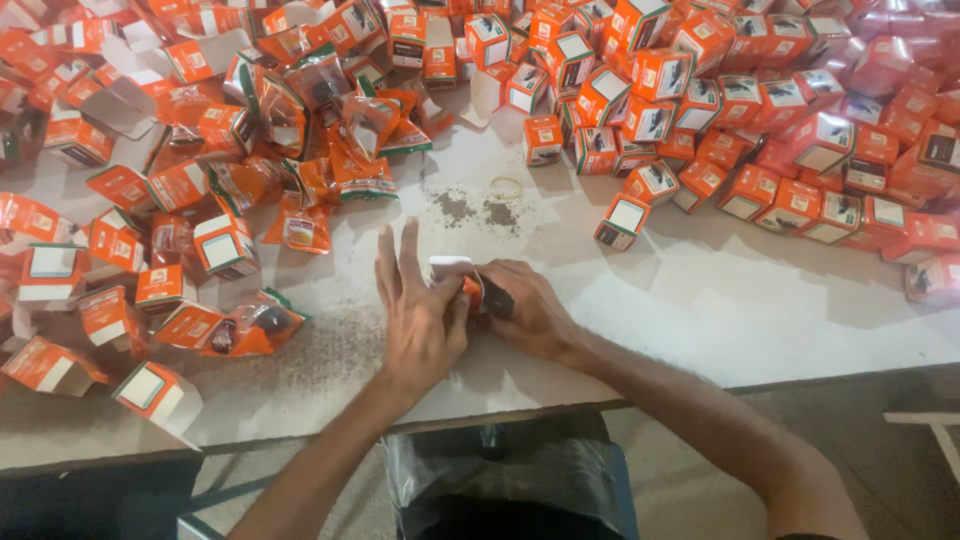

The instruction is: The person folds small orange cardboard boxes at a table covered with a large pile of flat and folded boxes. They pick up a flat box, press and fold its flaps and sides to form a closed box, and place it back onto the pile, repeating this with one box at a time.

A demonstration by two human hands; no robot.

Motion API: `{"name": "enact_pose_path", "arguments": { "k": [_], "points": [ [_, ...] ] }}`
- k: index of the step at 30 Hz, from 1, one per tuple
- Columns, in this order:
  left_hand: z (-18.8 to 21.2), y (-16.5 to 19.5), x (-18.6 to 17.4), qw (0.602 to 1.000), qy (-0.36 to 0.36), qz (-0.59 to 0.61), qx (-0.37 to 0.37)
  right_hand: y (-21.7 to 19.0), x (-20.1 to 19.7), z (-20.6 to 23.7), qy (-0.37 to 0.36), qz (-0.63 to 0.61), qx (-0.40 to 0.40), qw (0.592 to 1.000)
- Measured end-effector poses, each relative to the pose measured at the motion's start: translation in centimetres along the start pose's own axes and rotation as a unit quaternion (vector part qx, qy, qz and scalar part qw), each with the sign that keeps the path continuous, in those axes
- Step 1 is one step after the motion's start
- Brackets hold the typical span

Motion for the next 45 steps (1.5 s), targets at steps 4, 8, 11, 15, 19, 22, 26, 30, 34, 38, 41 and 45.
{"name": "enact_pose_path", "arguments": {
  "k": [4, 8, 11, 15, 19, 22, 26, 30, 34, 38, 41, 45],
  "points": [
    [-1.2, -2.3, 1.0, 0.979, -0.047, 0.099, -0.173, -0.2, -0.3, -0.1, 0.014, 0.011, 0.005, 1.0],
    [-1.4, -5.0, 3.5, 0.919, -0.151, 0.214, -0.294, 0.3, 0.2, 0.5, 0.013, 0.027, 0.016, 0.999],
    [-1.4, -6.3, 5.4, 0.88, -0.18, 0.291, -0.329, 1.5, 0.5, 1.3, 0.064, -0.071, 0.079, 0.992],
    [-1.3, -6.5, 6.2, 0.872, -0.16, 0.331, -0.323, 0.3, 0.4, 1.2, 0.038, 0.05, -0.024, 0.998],
    [-1.1, -6.2, 5.2, 0.856, -0.223, 0.369, -0.285, -0.7, 0.2, 1.0, 0.014, 0.107, -0.097, 0.989],
    [-0.4, -6.7, 5.0, 0.705, -0.298, 0.542, -0.349, -0.5, 0.2, 1.0, 0.007, 0.114, -0.105, 0.988],
    [-1.1, -7.9, 5.8, 0.726, -0.269, 0.508, -0.377, -0.2, 0.3, 1.0, 0.013, 0.118, -0.095, 0.988],
    [-1.7, -7.5, 6.8, 0.808, -0.274, 0.392, -0.343, -0.2, 0.3, 0.9, 0.016, 0.111, -0.079, 0.991],
    [-1.9, -5.5, 4.5, 0.919, -0.184, 0.282, -0.207, -0.2, 0.1, 0.8, 0.023, 0.097, -0.068, 0.993],
    [-1.0, -2.2, 1.5, 0.965, -0.108, 0.236, 0.04, 1.2, 0.3, 1.2, 0.001, 0.06, -0.012, 0.998],
    [-0.4, -1.9, 1.2, 0.971, -0.114, 0.188, 0.091, 1.8, 0.1, 1.6, 0.048, 0.056, 0.0, 0.997],
    [-0.3, -2.9, 1.7, 0.977, -0.116, 0.173, 0.044, 2.8, 0.7, 1.9, 0.032, 0.022, 0.058, 0.998]
  ]
}}
Point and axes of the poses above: each hand's wrist, its own z-axis away from the middle knuckle, its own x-axis out of the palm, y = z × x, the point moved 7 cm from there along -z, towards the middle knuckle, and after that the axes turned 13 degrees about -x, right-handed, at the moved point
